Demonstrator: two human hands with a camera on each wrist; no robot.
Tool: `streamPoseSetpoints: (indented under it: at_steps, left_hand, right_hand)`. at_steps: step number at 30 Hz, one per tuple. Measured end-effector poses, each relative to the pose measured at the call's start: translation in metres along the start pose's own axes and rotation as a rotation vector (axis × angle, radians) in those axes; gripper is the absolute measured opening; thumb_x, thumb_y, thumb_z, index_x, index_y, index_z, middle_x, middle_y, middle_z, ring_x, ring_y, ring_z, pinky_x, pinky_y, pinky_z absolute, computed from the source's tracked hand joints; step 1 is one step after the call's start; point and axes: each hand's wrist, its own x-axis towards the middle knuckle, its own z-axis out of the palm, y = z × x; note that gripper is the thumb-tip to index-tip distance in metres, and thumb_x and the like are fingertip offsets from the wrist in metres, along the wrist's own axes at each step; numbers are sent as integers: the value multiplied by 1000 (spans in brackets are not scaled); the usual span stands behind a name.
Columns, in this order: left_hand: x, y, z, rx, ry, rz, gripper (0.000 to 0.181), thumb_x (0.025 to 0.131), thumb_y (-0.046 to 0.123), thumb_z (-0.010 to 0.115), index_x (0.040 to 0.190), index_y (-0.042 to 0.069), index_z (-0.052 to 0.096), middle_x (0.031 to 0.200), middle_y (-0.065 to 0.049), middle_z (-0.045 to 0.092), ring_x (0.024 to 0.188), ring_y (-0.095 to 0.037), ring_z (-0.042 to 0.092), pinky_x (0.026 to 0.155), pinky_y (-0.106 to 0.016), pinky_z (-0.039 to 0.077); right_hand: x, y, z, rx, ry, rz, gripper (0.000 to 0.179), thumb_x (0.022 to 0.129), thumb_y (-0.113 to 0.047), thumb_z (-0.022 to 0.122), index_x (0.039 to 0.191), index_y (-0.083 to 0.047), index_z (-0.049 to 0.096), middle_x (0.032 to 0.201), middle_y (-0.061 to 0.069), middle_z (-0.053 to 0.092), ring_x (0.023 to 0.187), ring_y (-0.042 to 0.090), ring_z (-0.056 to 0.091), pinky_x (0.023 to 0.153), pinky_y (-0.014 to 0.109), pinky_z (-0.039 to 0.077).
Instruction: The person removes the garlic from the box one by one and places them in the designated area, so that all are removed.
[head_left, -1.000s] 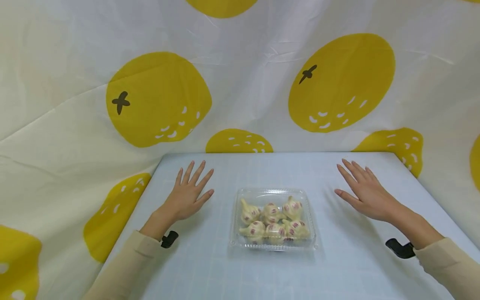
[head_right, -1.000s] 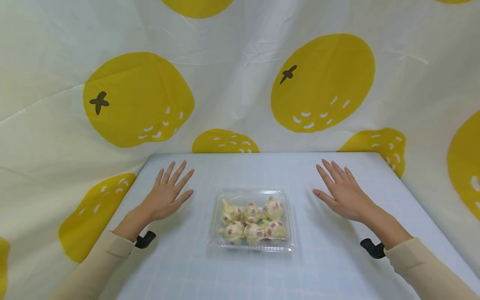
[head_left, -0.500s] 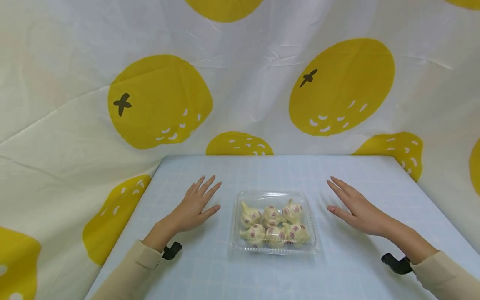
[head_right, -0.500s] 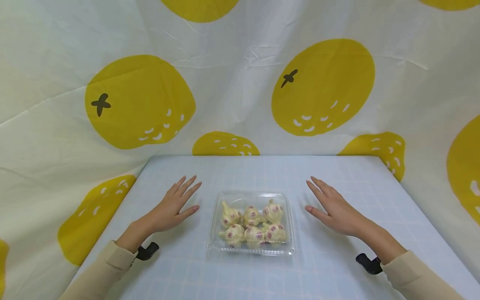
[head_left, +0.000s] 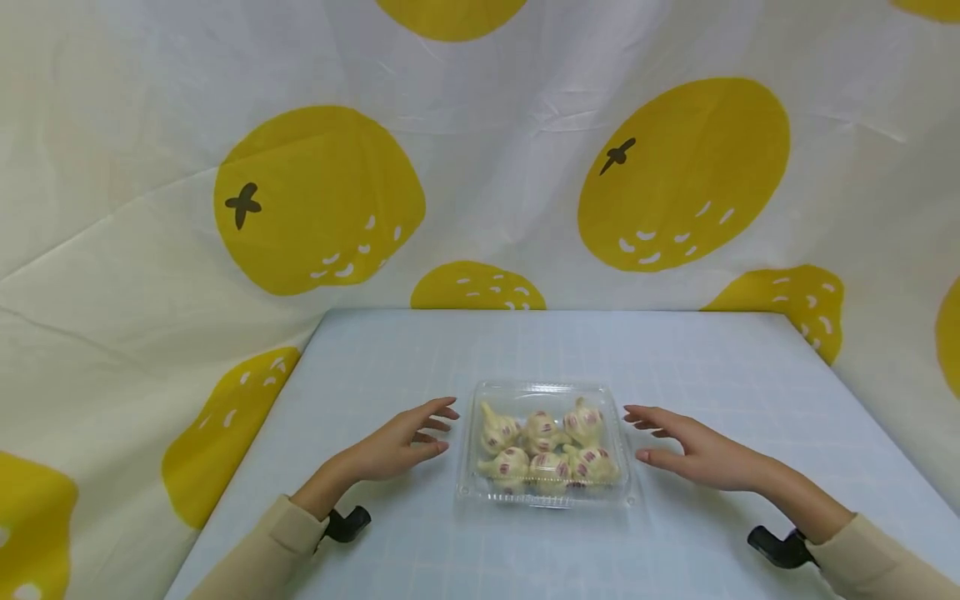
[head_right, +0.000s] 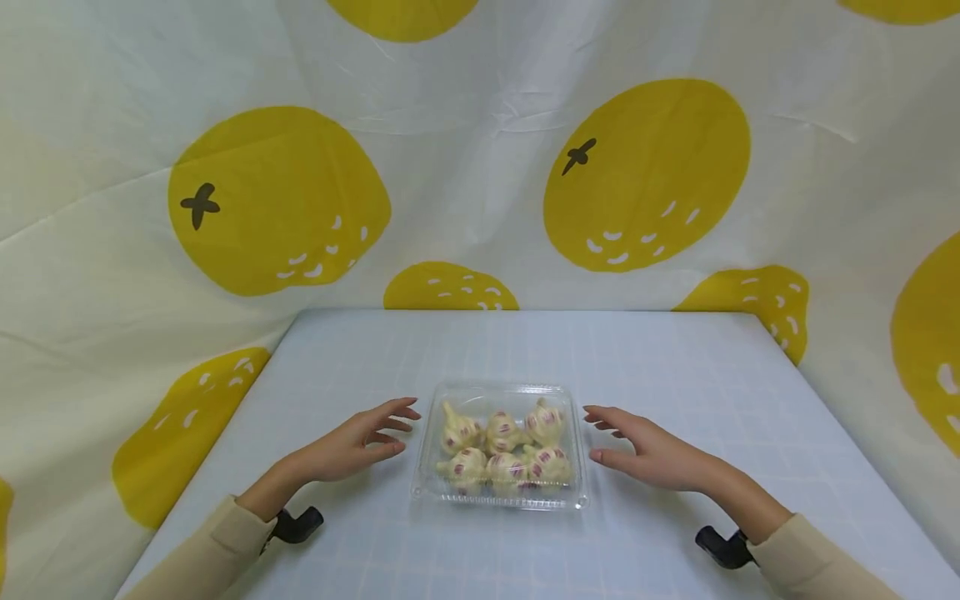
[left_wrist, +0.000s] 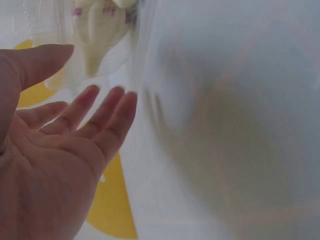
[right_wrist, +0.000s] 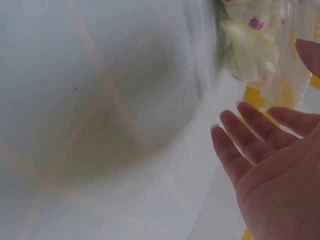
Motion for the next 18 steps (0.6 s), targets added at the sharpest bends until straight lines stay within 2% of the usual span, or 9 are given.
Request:
streamPoseSetpoints:
  at_steps: [3, 6, 13, 15, 18]
  left_hand:
    - [-1, -1, 5, -95, -31, 4, 68, 103, 10, 62, 160, 2, 24, 148, -17, 50, 132, -33, 57, 105, -35, 52]
    - [-2, 0, 9, -189, -59, -34, 71, 102, 11, 64, 160, 2, 24, 147, -15, 50, 129, -30, 59, 102, -29, 53]
    - [-7, 3, 17, -387, -155, -147, 69, 100, 13, 68, 158, 6, 33, 134, -12, 57, 118, -23, 65, 92, -31, 58]
    - [-8, 3, 19, -421, -173, -151, 68, 99, 13, 69, 156, 5, 35, 130, -11, 61, 116, -22, 66, 92, -31, 58]
    - [-10, 4, 21, -486, -196, -153, 68, 98, 11, 70, 155, 1, 35, 124, -12, 65, 111, -22, 68, 92, -30, 58]
  right_hand:
    - [1, 1, 4, 22, -28, -8, 65, 102, -37, 63, 154, -4, 40, 146, 18, 55, 127, 40, 57, 100, 63, 50]
    - [0, 2, 5, 59, -62, 5, 62, 103, -37, 62, 152, -5, 43, 145, 16, 56, 127, 38, 57, 100, 58, 51]
    - [-1, 4, 9, 310, -196, -6, 54, 105, -22, 61, 147, 8, 45, 135, 17, 62, 114, 17, 65, 92, 23, 55]
    - [-2, 6, 11, 384, -241, -1, 52, 104, -19, 62, 144, 10, 46, 131, 17, 63, 112, 15, 66, 91, 22, 55]
    - [-2, 8, 12, 498, -326, 0, 46, 104, -14, 61, 141, 10, 49, 126, 20, 64, 112, 20, 66, 91, 25, 56]
